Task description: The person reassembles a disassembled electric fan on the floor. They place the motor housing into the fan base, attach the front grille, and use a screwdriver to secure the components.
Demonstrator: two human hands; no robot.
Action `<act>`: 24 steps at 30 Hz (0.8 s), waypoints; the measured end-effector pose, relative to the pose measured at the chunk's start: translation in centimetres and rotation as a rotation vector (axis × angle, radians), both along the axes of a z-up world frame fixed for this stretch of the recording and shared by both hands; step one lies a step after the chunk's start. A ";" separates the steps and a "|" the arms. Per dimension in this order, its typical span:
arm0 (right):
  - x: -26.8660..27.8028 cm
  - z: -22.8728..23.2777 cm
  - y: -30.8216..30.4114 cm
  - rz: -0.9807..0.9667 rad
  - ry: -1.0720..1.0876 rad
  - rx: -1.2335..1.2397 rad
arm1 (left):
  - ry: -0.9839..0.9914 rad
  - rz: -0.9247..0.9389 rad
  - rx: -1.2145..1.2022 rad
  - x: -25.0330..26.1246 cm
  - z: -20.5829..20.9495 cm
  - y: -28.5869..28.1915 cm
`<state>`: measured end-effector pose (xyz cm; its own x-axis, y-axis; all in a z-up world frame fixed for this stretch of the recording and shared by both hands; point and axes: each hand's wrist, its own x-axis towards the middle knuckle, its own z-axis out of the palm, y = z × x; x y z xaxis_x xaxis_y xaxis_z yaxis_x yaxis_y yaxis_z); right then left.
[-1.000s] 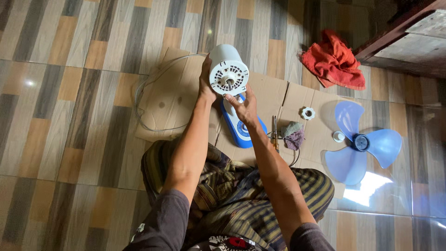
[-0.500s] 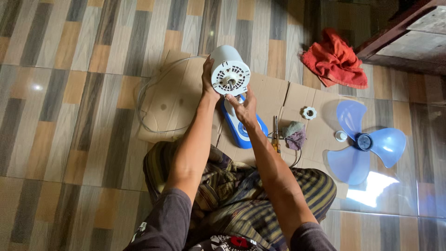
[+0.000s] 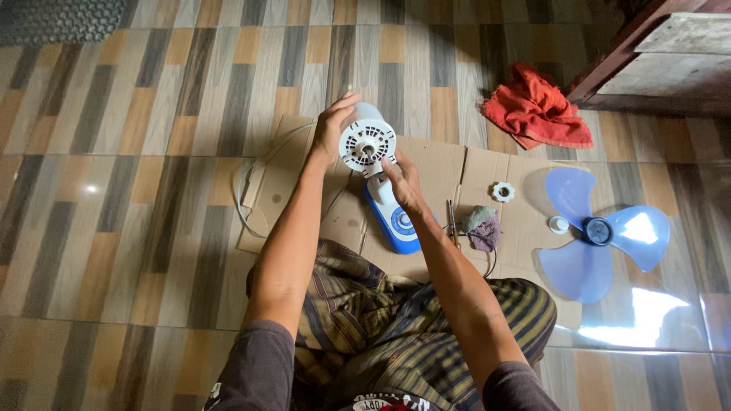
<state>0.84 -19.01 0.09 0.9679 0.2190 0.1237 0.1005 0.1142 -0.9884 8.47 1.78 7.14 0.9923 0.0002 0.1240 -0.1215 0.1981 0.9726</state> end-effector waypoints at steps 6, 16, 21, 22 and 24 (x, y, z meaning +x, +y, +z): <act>1.0 0.3 0.4 -0.084 -0.218 0.073 | -0.099 -0.141 0.773 -1.0 4.4 -2.2; 1.3 2.2 1.3 -0.016 0.007 0.400 | -0.202 0.025 0.821 -2.4 4.4 -3.9; 1.3 1.5 2.0 -0.076 -0.031 0.406 | -0.263 0.070 0.826 -2.8 4.3 -4.1; 1.3 1.4 2.1 -0.081 -0.014 0.422 | -0.274 0.080 0.827 -2.8 4.2 -4.2; 1.4 1.4 2.4 -0.090 0.021 0.454 | -0.294 0.103 0.829 -2.8 4.2 -4.2</act>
<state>2.23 -16.60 1.46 0.9838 0.0623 0.1679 0.1103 0.5277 -0.8423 5.71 -2.46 11.32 0.9204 -0.1155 0.3735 -0.3674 -0.5823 0.7252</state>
